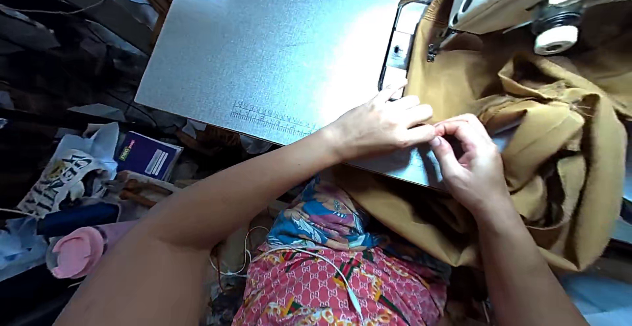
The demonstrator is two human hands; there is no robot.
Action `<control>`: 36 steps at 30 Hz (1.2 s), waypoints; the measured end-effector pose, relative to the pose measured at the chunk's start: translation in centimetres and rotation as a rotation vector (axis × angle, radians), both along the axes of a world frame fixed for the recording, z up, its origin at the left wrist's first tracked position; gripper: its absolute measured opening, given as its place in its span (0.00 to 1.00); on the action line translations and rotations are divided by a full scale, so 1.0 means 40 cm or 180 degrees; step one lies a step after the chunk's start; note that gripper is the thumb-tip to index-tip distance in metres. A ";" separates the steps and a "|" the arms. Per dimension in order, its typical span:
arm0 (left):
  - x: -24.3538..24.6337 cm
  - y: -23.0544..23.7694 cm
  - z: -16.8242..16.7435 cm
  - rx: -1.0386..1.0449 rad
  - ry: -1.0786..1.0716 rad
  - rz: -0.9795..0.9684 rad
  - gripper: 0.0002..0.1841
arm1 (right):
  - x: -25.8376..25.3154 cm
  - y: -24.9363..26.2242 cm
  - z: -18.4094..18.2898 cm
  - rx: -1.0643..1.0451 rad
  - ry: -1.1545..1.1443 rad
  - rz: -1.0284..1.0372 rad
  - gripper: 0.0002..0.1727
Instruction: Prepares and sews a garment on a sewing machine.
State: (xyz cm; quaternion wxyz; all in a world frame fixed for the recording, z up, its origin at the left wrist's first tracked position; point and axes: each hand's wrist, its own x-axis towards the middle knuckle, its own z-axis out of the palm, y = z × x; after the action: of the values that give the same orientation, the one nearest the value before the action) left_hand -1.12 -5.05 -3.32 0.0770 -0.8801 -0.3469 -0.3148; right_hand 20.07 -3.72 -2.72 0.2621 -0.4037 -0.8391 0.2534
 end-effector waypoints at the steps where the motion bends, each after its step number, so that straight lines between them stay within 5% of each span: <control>1: 0.002 -0.003 0.004 -0.0066 -0.0006 0.0096 0.09 | 0.000 0.001 0.000 0.0007 0.0021 0.0015 0.13; 16: 0.003 -0.056 0.010 -0.0014 0.0135 0.0240 0.10 | 0.000 -0.011 -0.011 0.0419 -0.0061 0.0271 0.14; 21: -0.003 -0.061 -0.022 -0.0383 -0.0319 -0.0027 0.10 | 0.002 -0.012 -0.024 0.0724 -0.0375 0.0451 0.15; 27: -0.009 -0.054 -0.011 -0.0952 -0.0096 0.0061 0.07 | -0.011 -0.028 -0.041 0.1147 -0.0514 0.0344 0.12; 36: -0.006 -0.036 -0.028 -0.0581 -0.0240 -0.0021 0.10 | -0.018 -0.036 -0.043 0.1334 -0.0604 0.0263 0.12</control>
State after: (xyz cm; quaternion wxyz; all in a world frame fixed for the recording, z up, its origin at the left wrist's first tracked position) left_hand -1.38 -6.50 -4.42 -0.0176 -0.8721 -0.3740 -0.3150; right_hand 19.37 -5.16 -4.44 0.2494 -0.3277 -0.9101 0.0451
